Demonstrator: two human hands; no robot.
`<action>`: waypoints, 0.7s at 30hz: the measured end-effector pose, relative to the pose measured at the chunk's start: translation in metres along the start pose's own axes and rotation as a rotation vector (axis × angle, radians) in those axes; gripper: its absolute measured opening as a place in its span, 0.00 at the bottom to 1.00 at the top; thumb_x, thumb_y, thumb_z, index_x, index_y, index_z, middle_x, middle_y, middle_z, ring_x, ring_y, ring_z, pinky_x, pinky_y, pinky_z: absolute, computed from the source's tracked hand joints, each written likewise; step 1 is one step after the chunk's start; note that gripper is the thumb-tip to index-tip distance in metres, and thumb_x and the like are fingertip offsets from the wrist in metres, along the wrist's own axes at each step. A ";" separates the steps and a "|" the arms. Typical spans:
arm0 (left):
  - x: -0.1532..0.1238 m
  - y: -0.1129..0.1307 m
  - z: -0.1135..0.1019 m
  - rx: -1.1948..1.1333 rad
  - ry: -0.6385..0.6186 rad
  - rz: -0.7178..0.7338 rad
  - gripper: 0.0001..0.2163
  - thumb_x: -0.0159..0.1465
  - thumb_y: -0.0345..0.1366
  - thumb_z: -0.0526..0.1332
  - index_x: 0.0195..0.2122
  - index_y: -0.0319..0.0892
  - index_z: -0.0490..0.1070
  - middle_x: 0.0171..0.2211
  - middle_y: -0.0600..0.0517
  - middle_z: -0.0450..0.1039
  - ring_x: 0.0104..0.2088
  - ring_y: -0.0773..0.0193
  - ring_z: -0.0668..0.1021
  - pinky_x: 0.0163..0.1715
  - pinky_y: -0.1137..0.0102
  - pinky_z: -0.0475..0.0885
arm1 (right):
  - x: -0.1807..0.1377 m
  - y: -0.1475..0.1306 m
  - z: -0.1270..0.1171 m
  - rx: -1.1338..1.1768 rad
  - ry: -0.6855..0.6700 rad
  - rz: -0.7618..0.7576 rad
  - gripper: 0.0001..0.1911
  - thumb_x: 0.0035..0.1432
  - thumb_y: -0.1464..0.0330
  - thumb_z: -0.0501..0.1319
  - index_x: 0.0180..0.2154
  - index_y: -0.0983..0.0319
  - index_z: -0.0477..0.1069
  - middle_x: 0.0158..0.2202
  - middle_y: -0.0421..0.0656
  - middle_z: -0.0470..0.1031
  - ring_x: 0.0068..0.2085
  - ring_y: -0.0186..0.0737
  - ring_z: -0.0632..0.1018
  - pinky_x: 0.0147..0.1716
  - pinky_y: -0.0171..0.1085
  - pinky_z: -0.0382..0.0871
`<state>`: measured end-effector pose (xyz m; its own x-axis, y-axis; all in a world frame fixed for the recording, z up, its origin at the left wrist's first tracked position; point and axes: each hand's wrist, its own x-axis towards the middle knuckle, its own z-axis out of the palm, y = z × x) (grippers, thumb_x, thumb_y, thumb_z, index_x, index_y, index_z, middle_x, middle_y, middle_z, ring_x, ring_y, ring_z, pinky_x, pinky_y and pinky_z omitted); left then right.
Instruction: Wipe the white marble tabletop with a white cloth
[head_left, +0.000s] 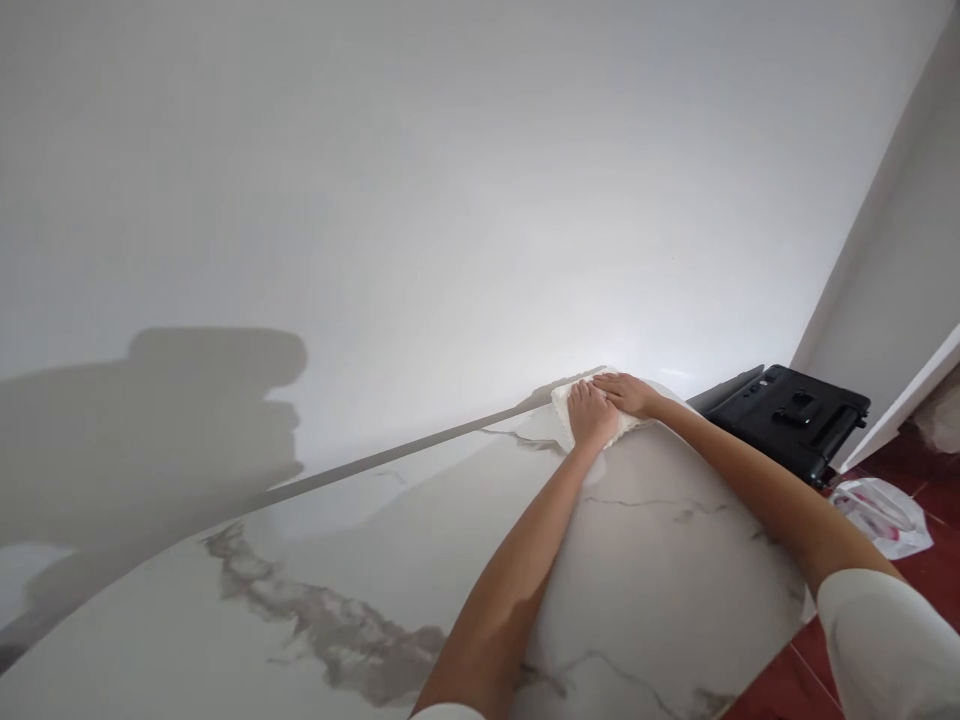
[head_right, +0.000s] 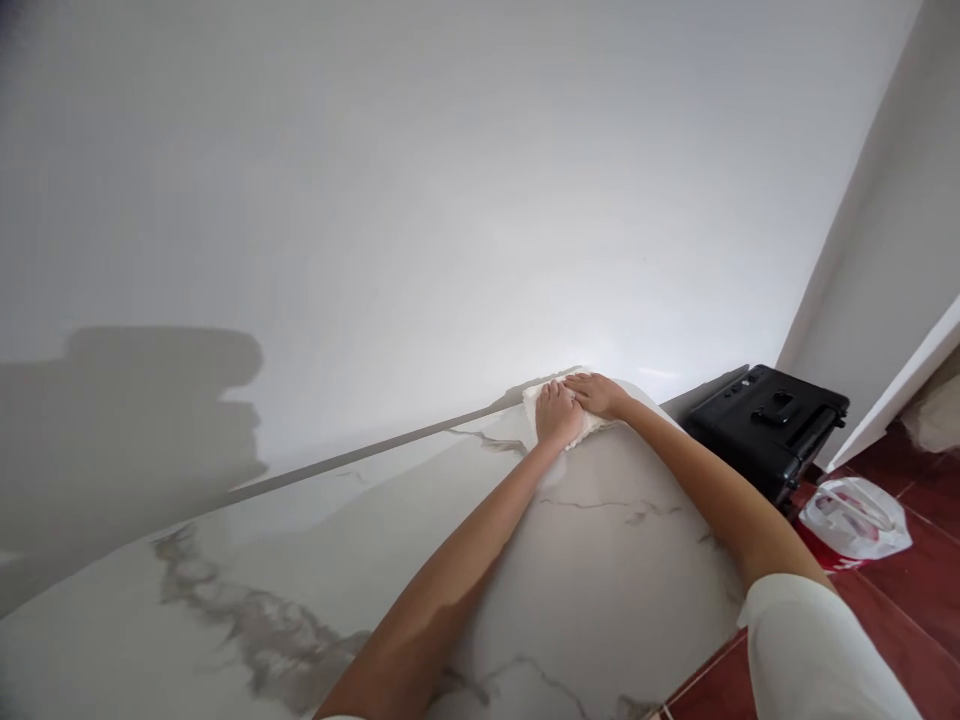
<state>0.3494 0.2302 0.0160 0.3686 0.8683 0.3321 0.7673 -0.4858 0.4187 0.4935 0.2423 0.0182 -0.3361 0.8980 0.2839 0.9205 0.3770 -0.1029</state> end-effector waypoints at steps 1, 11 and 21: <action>0.008 0.002 0.003 0.004 0.001 0.004 0.25 0.66 0.34 0.46 0.63 0.30 0.56 0.65 0.37 0.54 0.66 0.50 0.56 0.64 0.58 0.51 | 0.003 0.006 -0.002 -0.002 0.000 -0.002 0.26 0.65 0.67 0.47 0.63 0.62 0.60 0.63 0.46 0.61 0.63 0.46 0.62 0.62 0.48 0.54; 0.024 0.059 0.032 0.010 -0.036 0.137 0.25 0.67 0.35 0.44 0.63 0.26 0.55 0.65 0.38 0.53 0.66 0.51 0.55 0.65 0.59 0.49 | -0.048 0.050 -0.025 -0.074 -0.023 0.205 0.27 0.67 0.67 0.42 0.64 0.62 0.57 0.65 0.45 0.58 0.65 0.46 0.59 0.62 0.50 0.54; -0.087 0.125 0.024 -0.031 -0.074 0.255 0.26 0.67 0.34 0.45 0.63 0.25 0.54 0.65 0.35 0.52 0.66 0.49 0.54 0.65 0.56 0.49 | -0.185 0.010 -0.054 -0.097 0.013 0.204 0.26 0.68 0.64 0.41 0.65 0.61 0.56 0.65 0.47 0.56 0.65 0.49 0.57 0.62 0.53 0.54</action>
<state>0.4257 0.0959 0.0197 0.5864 0.7216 0.3680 0.6285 -0.6919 0.3552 0.5763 0.0674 0.0164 -0.1394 0.9502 0.2786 0.9842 0.1640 -0.0670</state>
